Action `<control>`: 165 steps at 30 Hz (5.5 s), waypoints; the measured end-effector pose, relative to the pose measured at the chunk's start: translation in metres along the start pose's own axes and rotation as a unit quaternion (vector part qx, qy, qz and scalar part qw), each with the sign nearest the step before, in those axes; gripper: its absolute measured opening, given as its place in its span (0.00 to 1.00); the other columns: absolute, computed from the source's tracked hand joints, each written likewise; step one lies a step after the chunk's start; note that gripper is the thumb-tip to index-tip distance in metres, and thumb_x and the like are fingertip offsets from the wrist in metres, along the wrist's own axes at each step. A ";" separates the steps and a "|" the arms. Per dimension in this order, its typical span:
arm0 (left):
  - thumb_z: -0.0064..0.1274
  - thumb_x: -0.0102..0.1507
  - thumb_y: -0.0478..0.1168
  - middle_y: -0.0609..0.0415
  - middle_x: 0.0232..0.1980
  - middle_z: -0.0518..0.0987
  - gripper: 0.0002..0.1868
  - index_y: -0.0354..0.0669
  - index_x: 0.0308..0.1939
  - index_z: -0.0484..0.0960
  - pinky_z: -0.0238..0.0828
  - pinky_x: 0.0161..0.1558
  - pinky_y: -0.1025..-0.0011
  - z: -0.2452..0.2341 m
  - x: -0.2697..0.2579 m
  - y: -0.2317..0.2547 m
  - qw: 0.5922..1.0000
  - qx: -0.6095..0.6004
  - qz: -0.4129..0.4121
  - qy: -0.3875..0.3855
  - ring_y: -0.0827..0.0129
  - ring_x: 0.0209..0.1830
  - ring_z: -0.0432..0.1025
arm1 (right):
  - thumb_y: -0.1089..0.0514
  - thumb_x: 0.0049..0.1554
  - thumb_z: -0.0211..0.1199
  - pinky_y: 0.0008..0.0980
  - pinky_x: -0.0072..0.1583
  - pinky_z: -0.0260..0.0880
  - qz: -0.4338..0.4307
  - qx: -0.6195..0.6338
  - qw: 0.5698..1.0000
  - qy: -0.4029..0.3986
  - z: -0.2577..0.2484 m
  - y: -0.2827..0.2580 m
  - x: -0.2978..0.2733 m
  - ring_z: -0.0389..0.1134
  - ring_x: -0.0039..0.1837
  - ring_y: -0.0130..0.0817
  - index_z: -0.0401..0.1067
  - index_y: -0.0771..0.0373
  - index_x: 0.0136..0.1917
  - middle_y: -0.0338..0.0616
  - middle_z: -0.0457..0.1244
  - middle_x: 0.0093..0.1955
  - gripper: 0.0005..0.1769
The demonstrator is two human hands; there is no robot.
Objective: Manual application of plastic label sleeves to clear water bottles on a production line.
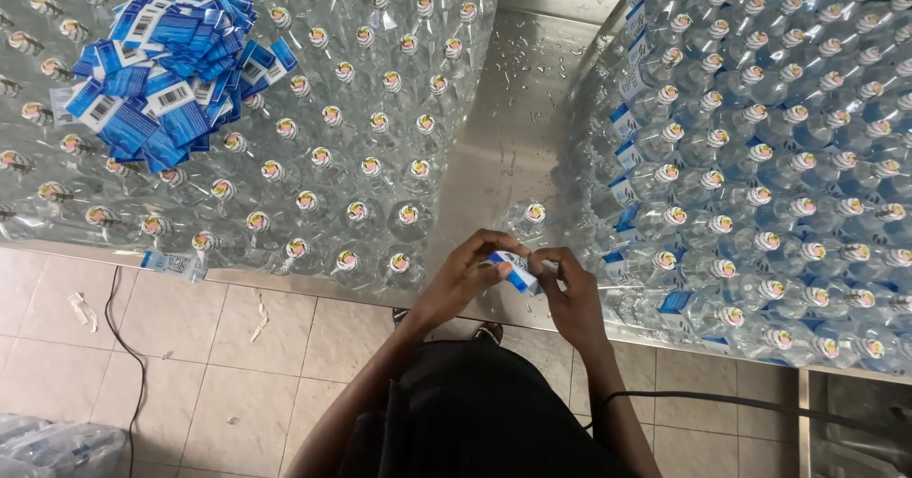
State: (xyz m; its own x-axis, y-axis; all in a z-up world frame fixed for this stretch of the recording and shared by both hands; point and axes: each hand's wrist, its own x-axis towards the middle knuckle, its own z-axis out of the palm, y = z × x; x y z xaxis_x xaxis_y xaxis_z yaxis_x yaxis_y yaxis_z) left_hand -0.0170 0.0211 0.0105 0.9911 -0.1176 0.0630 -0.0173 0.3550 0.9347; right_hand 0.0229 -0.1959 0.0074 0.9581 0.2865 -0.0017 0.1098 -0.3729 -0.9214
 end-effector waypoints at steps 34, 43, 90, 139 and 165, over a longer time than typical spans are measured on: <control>0.63 0.61 0.27 0.47 0.60 0.72 0.25 0.46 0.61 0.76 0.67 0.71 0.47 -0.013 0.075 0.015 0.655 0.717 0.139 -0.192 0.44 0.69 0.72 | 0.54 0.60 0.72 0.58 0.74 0.66 -0.355 -0.463 0.809 -0.071 -0.055 -0.044 0.046 0.62 0.79 0.50 0.81 0.56 0.47 0.44 0.69 0.63 0.05; 0.68 0.60 0.28 0.46 0.68 0.75 0.24 0.51 0.58 0.83 0.56 0.77 0.42 -0.028 0.098 -0.045 0.624 0.759 0.122 -0.140 0.45 0.79 0.66 | 0.49 0.63 0.69 0.59 0.78 0.60 -0.265 -0.499 0.815 -0.128 -0.035 -0.004 0.076 0.56 0.85 0.52 0.84 0.49 0.51 0.45 0.66 0.71 0.07; 0.31 0.78 0.38 0.30 0.81 0.64 0.27 0.39 0.82 0.58 0.54 0.79 0.31 -0.003 0.084 -0.080 0.950 0.298 -0.066 0.073 0.32 0.83 0.57 | 0.54 0.76 0.50 0.59 0.74 0.68 -0.045 -0.021 0.999 -0.019 0.007 0.049 0.086 0.63 0.78 0.61 0.69 0.62 0.77 0.58 0.65 0.73 0.21; 0.29 0.83 0.52 0.32 0.79 0.69 0.30 0.37 0.81 0.67 0.48 0.84 0.41 -0.014 0.066 -0.119 0.980 0.119 -0.021 0.158 0.38 0.83 0.59 | 0.38 0.64 0.70 0.52 0.84 0.55 0.048 0.031 0.995 -0.076 0.023 0.065 0.056 0.44 0.89 0.62 0.42 0.57 0.91 0.62 0.41 0.91 0.56; 0.45 0.79 0.43 0.48 0.68 0.76 0.11 0.41 0.57 0.78 0.75 0.70 0.57 -0.026 0.029 -0.147 0.921 0.347 0.019 0.175 0.52 0.69 0.76 | 0.69 0.59 0.73 0.47 0.76 0.72 0.060 0.057 0.997 -0.003 0.031 0.098 0.034 0.54 0.84 0.59 0.45 0.65 0.89 0.62 0.49 0.86 0.55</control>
State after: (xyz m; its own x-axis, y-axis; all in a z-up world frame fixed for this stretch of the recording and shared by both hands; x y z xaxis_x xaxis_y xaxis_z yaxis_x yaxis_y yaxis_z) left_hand 0.0182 -0.0106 -0.1342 0.9677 0.2321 0.0980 -0.0135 -0.3406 0.9401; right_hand 0.0582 -0.1950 -0.0950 0.9611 0.2504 -0.1169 -0.0369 -0.3028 -0.9524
